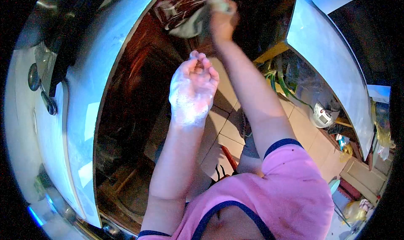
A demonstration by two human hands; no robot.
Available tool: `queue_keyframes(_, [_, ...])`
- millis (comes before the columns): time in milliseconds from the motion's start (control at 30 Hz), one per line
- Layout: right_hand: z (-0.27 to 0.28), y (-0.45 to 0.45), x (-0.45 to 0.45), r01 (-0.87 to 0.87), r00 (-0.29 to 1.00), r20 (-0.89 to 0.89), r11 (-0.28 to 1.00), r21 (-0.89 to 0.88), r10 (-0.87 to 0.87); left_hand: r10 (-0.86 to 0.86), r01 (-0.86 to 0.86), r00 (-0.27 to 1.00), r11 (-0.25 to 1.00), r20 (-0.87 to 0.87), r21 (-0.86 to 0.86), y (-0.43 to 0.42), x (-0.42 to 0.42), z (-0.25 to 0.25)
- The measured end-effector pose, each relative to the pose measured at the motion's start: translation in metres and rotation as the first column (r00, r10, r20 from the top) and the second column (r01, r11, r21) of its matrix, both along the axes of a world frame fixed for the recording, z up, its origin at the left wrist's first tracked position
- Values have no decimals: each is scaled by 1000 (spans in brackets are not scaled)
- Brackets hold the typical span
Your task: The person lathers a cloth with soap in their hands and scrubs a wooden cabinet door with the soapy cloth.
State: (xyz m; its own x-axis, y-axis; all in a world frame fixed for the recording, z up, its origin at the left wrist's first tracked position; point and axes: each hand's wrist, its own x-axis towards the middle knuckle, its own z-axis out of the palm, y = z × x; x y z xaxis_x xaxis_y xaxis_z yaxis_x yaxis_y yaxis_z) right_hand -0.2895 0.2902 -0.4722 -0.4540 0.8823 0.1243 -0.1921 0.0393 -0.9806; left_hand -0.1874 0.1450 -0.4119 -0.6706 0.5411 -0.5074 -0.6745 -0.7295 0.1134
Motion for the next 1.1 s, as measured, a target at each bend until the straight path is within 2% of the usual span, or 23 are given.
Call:
queue_keyframes(33, [-33,41,-13,23,971,-230,925,379,70,1,-1,1000,1000,1,1,0,-1,1])
queue_keyframes(67, [-33,59,-14,220,975,-79,912,345,-206,10,-10,1000,1000,4,-14,0,-1,3])
queue_keyframes(100, [-24,68,-11,281,960,-75,935,215,-271,19,-19,1000,999,6,-30,0,-2,5])
queue_keyframes(133, [-51,94,-24,6,846,-530,994,112,54,23,-23,1000,999,6,-29,-1,-3,4])
queue_keyframes(167, [-47,101,-26,-358,469,-843,929,91,263,22,-22,1000,1000,-4,-22,-3,-4,2])
queue_keyframes(200, [-52,95,-22,-244,670,-704,965,93,237,17,-18,1000,1000,-13,-16,-4,-4,1])
queue_keyframes(233, [-25,66,-10,-127,830,-530,984,123,173,16,-16,1000,1000,-12,-13,-5,-4,1])
queue_keyframes(267, [-9,41,-10,-14,939,-337,984,180,75,12,-14,999,999,-37,-45,-6,-5,2])
queue_keyframes(333, [-39,-5,-34,210,890,-450,945,251,-78,3,-8,998,997,-61,-83,-5,-5,2])
queue_keyframes(400, [-32,-38,-22,80,981,-193,882,464,13,27,-33,998,994,-61,-103,-5,-6,1])
queue_keyframes(433, [-26,-42,-14,80,981,-192,883,462,11,25,-32,998,994,-60,-106,-4,-6,0])
queue_keyframes(500, [-13,-42,-5,-53,998,-3,825,562,67,35,-40,998,997,-60,-70,-3,-5,0])
queue_keyframes(533, [-13,-35,-7,-54,998,-2,825,563,67,36,-40,998,997,-59,-69,-2,-5,1])
queue_keyframes(600, [-15,-6,-14,13,981,-181,911,412,68,38,-38,999,999,5,-19,-3,-5,1])
queue_keyframes(667, [-1,23,-11,157,967,-232,963,217,-105,17,-17,999,1000,-27,6,-4,-6,-1])
queue_keyframes(733, [-6,62,-20,243,783,-617,874,421,80,41,-41,999,999,-14,-27,-4,-6,3])
queue_keyframes(767, [-17,87,-25,240,782,-617,874,422,83,45,-45,999,999,-14,-27,-4,-5,4])
queue_keyframes(833, [-39,123,-32,-115,844,-473,946,303,254,50,-50,999,998,7,-24,-6,-5,5])
queue_keyframes(867, [-26,104,-31,-115,844,-472,946,303,254,50,-50,999,998,9,-24,-6,-5,5])
queue_keyframes(933, [15,30,-26,117,868,-496,982,147,-29,43,-47,998,995,-44,-88,-5,-5,4])
queue_keyframes(1000, [8,-8,-20,127,942,-337,935,331,-9,42,-46,998,995,-42,-90,-6,-5,2])
queue_keyframes(1067, [8,-36,-12,39,986,-154,795,605,69,45,-48,998,995,-41,-92,-4,-6,1])
queue_keyframes(1100, [6,-45,-13,-15,986,-130,819,574,108,36,-38,999,996,-23,-77,-4,-5,1])
